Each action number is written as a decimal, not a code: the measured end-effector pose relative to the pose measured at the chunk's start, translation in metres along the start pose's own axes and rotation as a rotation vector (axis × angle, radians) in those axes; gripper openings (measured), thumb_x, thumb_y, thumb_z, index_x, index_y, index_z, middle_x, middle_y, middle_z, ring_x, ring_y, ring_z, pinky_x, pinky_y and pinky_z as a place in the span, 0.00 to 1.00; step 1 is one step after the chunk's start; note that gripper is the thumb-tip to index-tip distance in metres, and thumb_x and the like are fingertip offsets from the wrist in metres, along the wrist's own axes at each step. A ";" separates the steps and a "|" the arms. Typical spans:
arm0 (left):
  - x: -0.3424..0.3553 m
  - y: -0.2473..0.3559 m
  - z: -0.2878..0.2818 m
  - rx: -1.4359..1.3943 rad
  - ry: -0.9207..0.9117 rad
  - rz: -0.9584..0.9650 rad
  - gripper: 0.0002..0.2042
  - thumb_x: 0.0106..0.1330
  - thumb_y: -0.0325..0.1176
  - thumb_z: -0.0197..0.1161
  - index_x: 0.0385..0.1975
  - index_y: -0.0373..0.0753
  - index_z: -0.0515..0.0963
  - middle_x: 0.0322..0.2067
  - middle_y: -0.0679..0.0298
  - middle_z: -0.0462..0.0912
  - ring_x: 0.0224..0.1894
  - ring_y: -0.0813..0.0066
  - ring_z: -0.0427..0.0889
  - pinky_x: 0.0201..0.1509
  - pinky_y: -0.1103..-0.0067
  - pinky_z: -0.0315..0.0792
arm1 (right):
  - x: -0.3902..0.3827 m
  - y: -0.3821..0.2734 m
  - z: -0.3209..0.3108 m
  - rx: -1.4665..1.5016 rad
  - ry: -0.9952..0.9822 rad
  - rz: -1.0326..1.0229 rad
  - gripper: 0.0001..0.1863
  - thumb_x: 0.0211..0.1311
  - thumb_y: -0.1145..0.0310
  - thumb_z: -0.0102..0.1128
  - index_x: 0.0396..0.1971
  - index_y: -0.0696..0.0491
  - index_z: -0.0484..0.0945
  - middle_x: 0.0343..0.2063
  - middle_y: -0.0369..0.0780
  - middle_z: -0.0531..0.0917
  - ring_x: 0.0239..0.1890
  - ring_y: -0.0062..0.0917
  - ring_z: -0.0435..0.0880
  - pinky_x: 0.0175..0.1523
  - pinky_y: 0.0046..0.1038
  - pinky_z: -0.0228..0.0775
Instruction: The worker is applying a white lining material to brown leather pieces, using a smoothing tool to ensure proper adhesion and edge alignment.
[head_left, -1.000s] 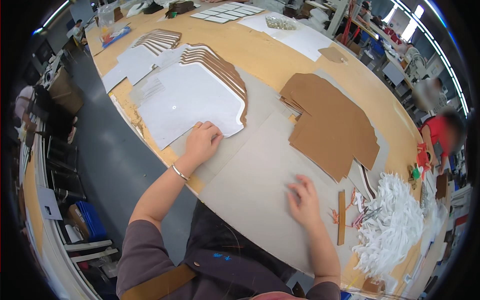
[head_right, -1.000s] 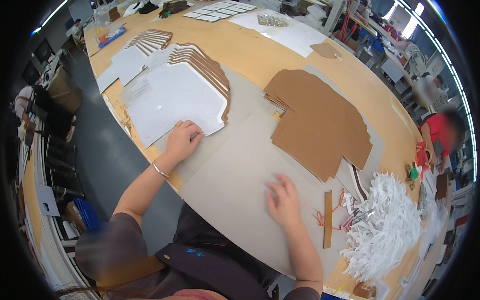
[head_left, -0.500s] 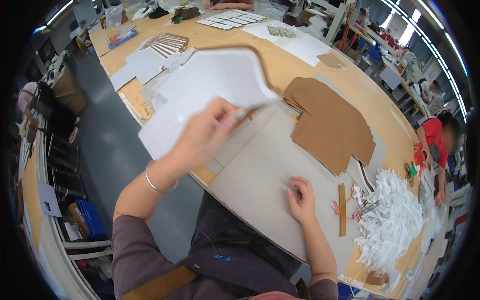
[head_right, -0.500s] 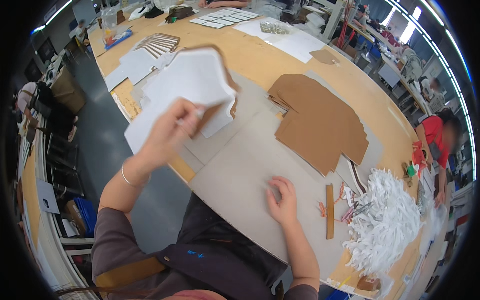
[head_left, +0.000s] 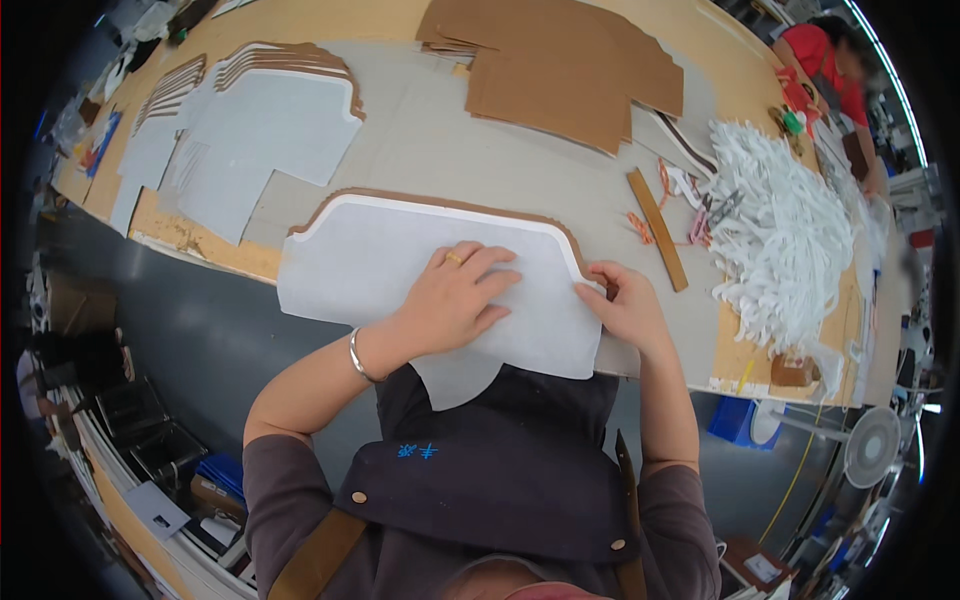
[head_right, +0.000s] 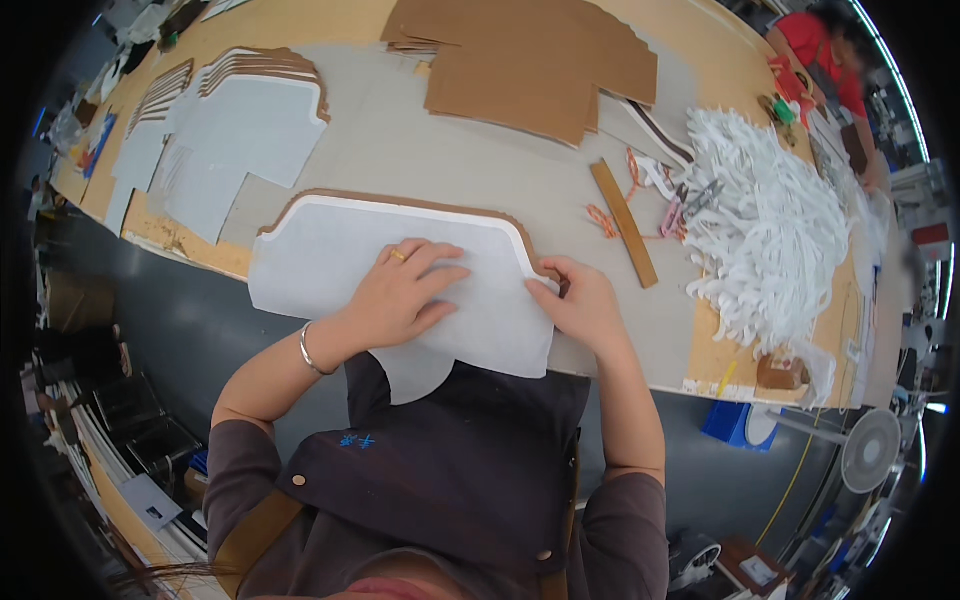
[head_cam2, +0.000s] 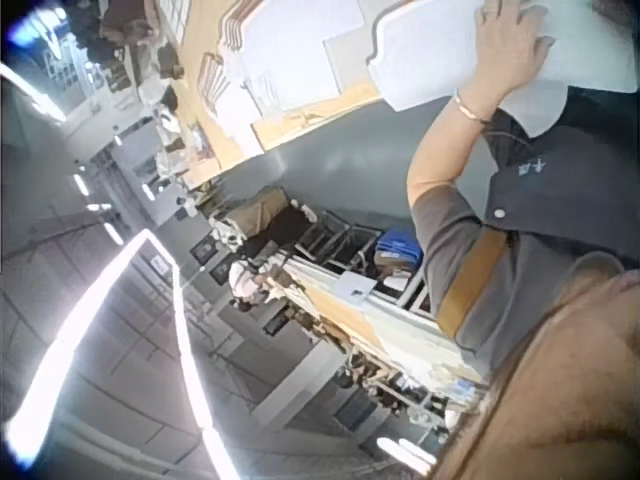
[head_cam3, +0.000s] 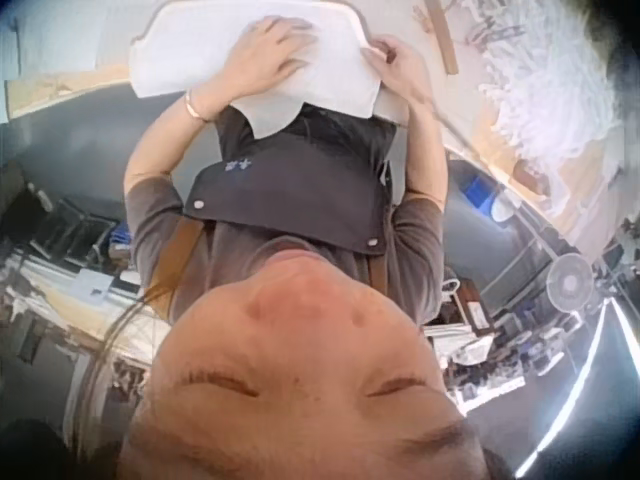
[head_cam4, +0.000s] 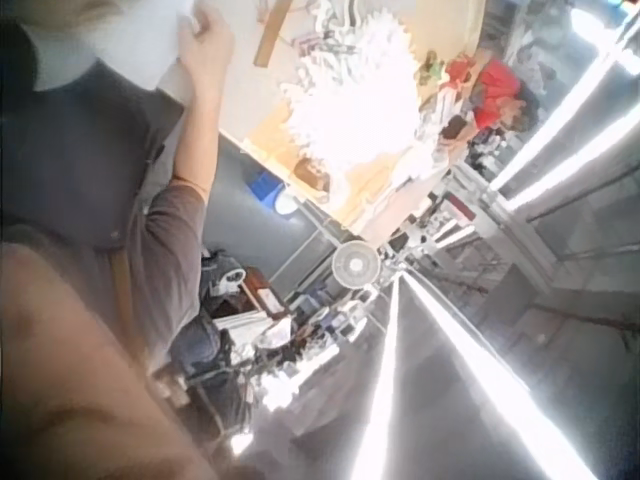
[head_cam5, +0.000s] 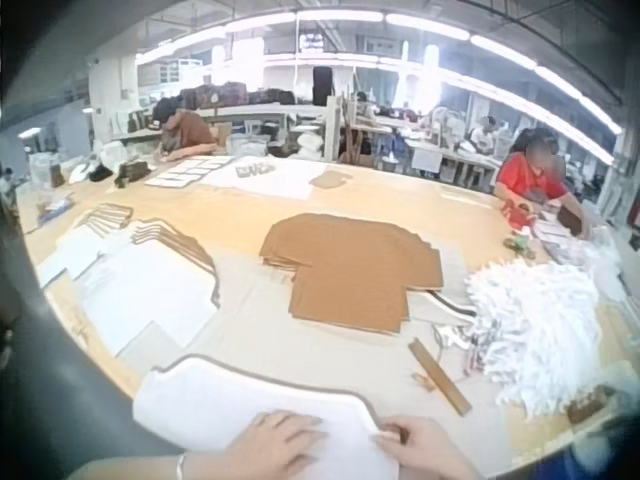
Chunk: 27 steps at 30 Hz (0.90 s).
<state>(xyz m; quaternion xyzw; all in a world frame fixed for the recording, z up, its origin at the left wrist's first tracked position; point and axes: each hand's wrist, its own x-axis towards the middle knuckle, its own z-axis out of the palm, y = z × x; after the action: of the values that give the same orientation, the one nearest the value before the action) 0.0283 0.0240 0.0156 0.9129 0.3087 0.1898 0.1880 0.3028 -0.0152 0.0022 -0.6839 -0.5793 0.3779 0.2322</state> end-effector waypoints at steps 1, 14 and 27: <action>0.012 0.000 0.008 -0.019 -0.019 0.012 0.19 0.55 0.34 0.69 0.48 0.43 0.77 0.57 0.60 0.71 0.56 0.57 0.71 0.59 0.62 0.67 | -0.003 -0.001 0.002 0.004 0.007 0.029 0.18 0.52 0.66 0.71 0.42 0.58 0.82 0.29 0.38 0.84 0.24 0.20 0.79 0.31 0.25 0.71; 0.089 0.001 0.042 -0.169 -0.197 0.111 0.16 0.53 0.25 0.68 0.43 0.46 0.79 0.38 0.67 0.74 0.41 0.65 0.78 0.42 0.70 0.75 | -0.025 -0.013 0.002 -0.225 0.239 -0.097 0.18 0.50 0.64 0.71 0.41 0.52 0.79 0.27 0.37 0.81 0.25 0.26 0.81 0.32 0.29 0.73; 0.096 -0.005 0.041 -0.247 -0.204 0.097 0.09 0.56 0.24 0.66 0.35 0.45 0.78 0.39 0.66 0.71 0.39 0.65 0.77 0.40 0.70 0.73 | -0.020 -0.013 -0.001 -0.097 0.271 -0.042 0.09 0.53 0.66 0.68 0.32 0.53 0.81 0.27 0.37 0.81 0.23 0.26 0.81 0.31 0.29 0.72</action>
<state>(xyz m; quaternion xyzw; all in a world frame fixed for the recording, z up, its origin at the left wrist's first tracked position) 0.1158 0.0794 -0.0002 0.9111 0.2179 0.1413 0.3201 0.2947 -0.0313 0.0175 -0.7267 -0.5745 0.2489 0.2826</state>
